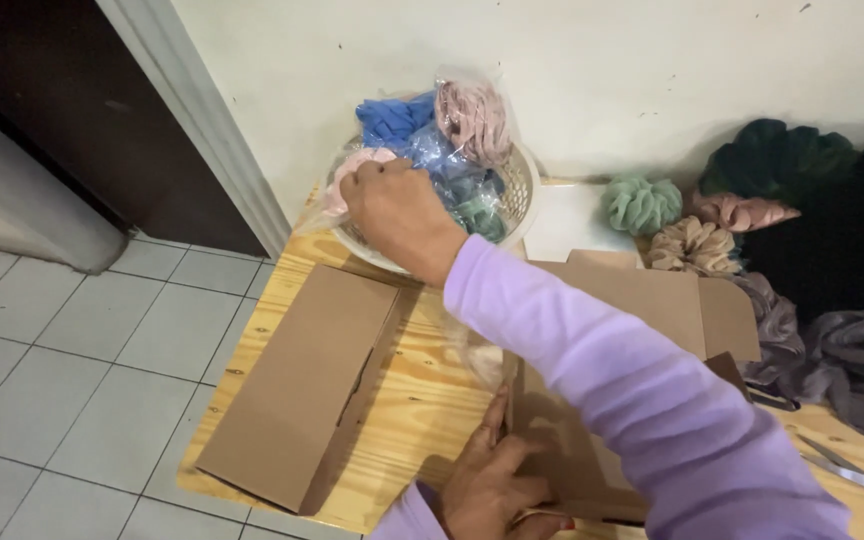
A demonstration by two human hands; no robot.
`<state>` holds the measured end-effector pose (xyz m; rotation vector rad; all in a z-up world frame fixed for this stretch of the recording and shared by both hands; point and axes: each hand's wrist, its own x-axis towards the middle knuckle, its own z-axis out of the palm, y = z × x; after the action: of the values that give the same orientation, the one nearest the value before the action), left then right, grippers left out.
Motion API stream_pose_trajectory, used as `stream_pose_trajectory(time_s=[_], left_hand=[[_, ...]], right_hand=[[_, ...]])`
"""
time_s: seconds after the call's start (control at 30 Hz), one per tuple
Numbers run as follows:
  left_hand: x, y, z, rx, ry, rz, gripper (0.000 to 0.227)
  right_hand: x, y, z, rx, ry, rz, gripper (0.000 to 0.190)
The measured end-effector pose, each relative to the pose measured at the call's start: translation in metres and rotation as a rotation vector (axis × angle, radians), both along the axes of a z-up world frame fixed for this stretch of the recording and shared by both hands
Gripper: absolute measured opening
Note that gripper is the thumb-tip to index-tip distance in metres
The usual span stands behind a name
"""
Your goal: The person folds a cardboard box, places packaged fabric items inside, and then closes and seals the box.
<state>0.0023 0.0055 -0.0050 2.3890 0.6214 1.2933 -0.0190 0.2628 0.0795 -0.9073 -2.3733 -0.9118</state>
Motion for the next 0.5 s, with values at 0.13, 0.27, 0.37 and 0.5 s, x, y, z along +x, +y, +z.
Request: stream_pose_trajectory(time_s=[0.13, 0.27, 0.37, 0.5], left_hand=[[-0.001, -0.001, 0.005, -0.029, -0.002, 0.011, 0.033], [-0.003, -0.004, 0.012, -0.041, 0.019, -0.002, 0.037], [-0.003, -0.004, 0.003, -0.046, 0.021, 0.022, 0.037], [-0.001, -0.004, -0.004, -0.054, 0.012, 0.057, 0.022]], right_hand=[[0.025, -0.012, 0.058, -0.481, 0.028, 0.022, 0.014], [0.076, -0.034, 0.115, -0.678, 0.424, 0.195, 0.044], [0.132, -0.035, 0.127, -0.822, 0.574, 0.234, 0.019], [0.185, -0.094, 0.151, -1.292, 0.891, 0.245, 0.006]])
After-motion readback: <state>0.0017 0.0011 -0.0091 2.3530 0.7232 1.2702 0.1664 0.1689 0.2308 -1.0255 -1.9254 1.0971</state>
